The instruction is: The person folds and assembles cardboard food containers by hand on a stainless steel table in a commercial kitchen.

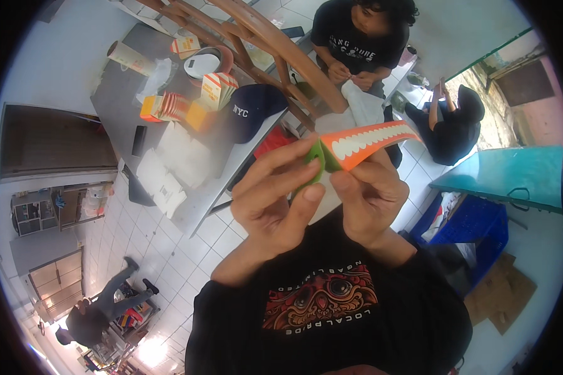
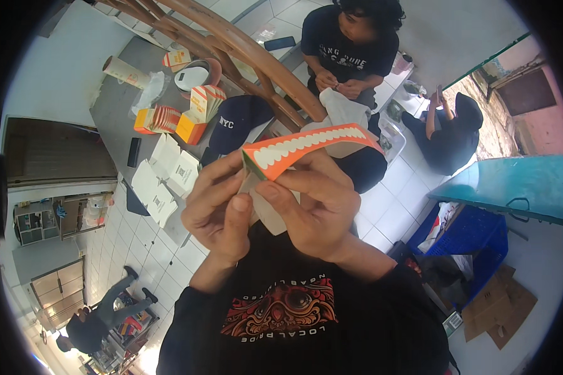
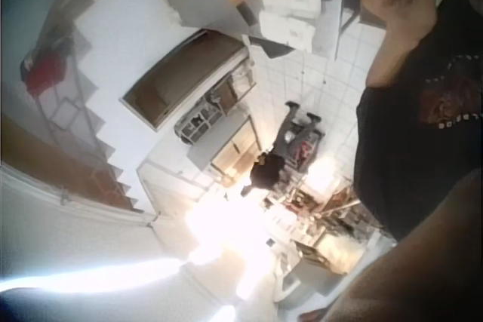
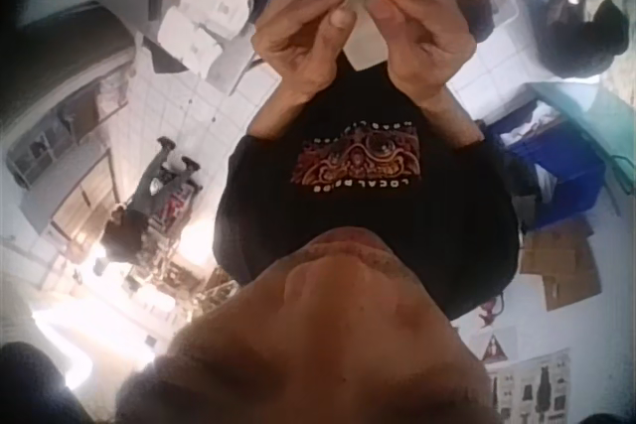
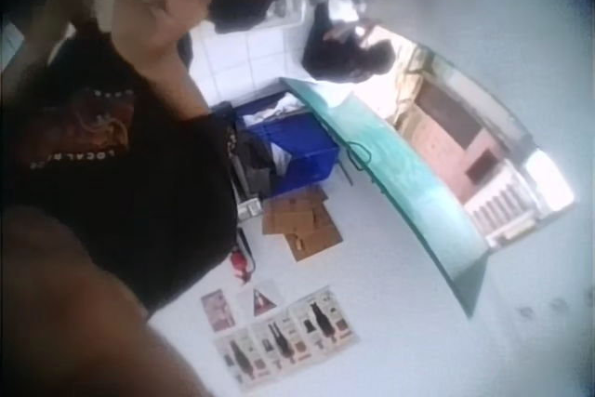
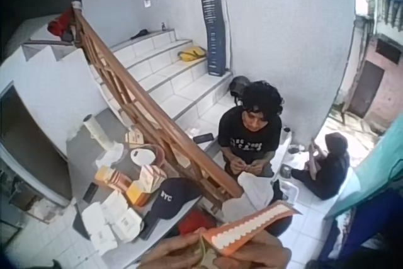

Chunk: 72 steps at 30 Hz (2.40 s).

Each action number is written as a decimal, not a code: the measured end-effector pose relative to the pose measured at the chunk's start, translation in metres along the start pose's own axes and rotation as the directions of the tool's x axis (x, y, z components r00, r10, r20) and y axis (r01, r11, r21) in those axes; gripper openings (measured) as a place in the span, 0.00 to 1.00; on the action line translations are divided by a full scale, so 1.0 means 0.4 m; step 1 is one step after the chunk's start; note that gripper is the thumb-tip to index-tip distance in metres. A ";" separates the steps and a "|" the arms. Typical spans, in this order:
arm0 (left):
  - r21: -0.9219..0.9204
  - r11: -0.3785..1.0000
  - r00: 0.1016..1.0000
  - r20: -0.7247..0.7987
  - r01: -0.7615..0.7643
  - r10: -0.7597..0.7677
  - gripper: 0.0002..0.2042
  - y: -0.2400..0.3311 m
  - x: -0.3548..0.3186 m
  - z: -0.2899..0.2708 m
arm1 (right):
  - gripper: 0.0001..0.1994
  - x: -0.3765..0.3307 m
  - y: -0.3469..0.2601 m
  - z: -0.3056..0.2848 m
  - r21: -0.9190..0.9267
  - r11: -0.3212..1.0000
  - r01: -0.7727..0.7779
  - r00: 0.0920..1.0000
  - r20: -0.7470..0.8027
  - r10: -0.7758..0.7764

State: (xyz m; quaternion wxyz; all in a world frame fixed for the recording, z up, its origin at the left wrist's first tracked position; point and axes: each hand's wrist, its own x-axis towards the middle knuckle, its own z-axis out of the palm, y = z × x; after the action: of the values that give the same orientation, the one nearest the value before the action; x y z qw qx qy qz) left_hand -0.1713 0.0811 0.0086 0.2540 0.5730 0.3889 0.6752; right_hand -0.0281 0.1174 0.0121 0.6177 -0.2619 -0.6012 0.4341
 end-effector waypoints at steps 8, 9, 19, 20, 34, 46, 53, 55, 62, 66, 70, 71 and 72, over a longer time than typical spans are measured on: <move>-0.340 0.915 0.974 0.136 0.219 -0.183 0.12 0.038 0.019 -0.004 | 0.10 -0.019 0.019 -0.021 0.245 0.963 -0.115 0.993 0.027 0.112; -0.339 0.912 0.972 0.130 0.228 -0.195 0.12 0.039 0.015 -0.004 | 0.11 -0.023 0.023 -0.018 0.319 0.939 -0.127 0.992 0.016 0.129; -0.205 0.954 0.967 0.172 0.221 -0.187 0.11 0.064 0.024 -0.020 | 0.14 -0.034 0.049 -0.040 0.233 0.972 -0.028 0.998 0.056 0.015; -0.106 0.971 0.962 0.198 0.214 -0.190 0.10 0.066 0.025 -0.023 | 0.14 -0.031 0.049 -0.040 0.202 0.979 -0.014 0.998 0.061 0.001; -0.114 0.973 0.980 0.045 0.200 -0.196 0.10 0.057 -0.020 0.013 | 0.12 -0.014 0.050 -0.046 0.214 0.975 0.054 0.998 0.031 -0.062; 0.017 0.987 0.984 0.075 0.158 -0.159 0.10 0.070 -0.012 0.015 | 0.13 -0.008 0.045 -0.060 0.243 0.970 0.005 0.996 0.089 -0.028; -0.004 0.987 0.987 0.005 0.160 -0.160 0.10 0.064 -0.021 0.017 | 0.12 0.012 0.030 -0.070 0.186 0.982 0.016 0.988 0.145 -0.043; -0.056 0.986 0.987 -0.027 0.157 -0.158 0.10 0.058 -0.034 0.018 | 0.12 0.017 0.023 -0.061 0.191 0.982 0.011 0.986 0.159 -0.042; -0.045 0.990 0.991 -0.014 0.130 -0.131 0.10 0.044 -0.023 0.011 | 0.12 0.010 0.019 -0.054 0.200 0.980 -0.011 0.986 0.164 -0.022; -0.093 0.979 0.983 -0.024 0.180 -0.183 0.10 0.042 -0.027 0.015 | 0.12 0.000 0.016 -0.060 0.236 0.968 -0.083 0.986 0.161 0.045; -0.216 0.950 0.974 0.009 0.224 -0.227 0.09 0.059 -0.015 0.016 | 0.14 -0.010 0.005 -0.061 0.166 0.985 -0.051 0.977 0.213 0.014; -0.254 0.942 0.975 0.027 0.221 -0.222 0.09 0.066 -0.008 0.018 | 0.14 -0.012 0.000 -0.058 0.151 0.988 -0.014 0.974 0.227 -0.021; -0.218 0.957 0.981 0.024 0.191 -0.190 0.09 0.067 -0.001 0.021 | 0.15 -0.010 -0.006 -0.054 0.172 0.985 -0.019 0.974 0.227 -0.021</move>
State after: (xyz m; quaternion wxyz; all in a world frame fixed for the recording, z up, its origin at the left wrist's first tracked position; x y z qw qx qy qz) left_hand -0.1602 0.0674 0.0305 0.3800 0.5021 0.3650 0.6858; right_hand -0.0064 0.1171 0.0090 0.5652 -0.1552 -0.6283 0.5115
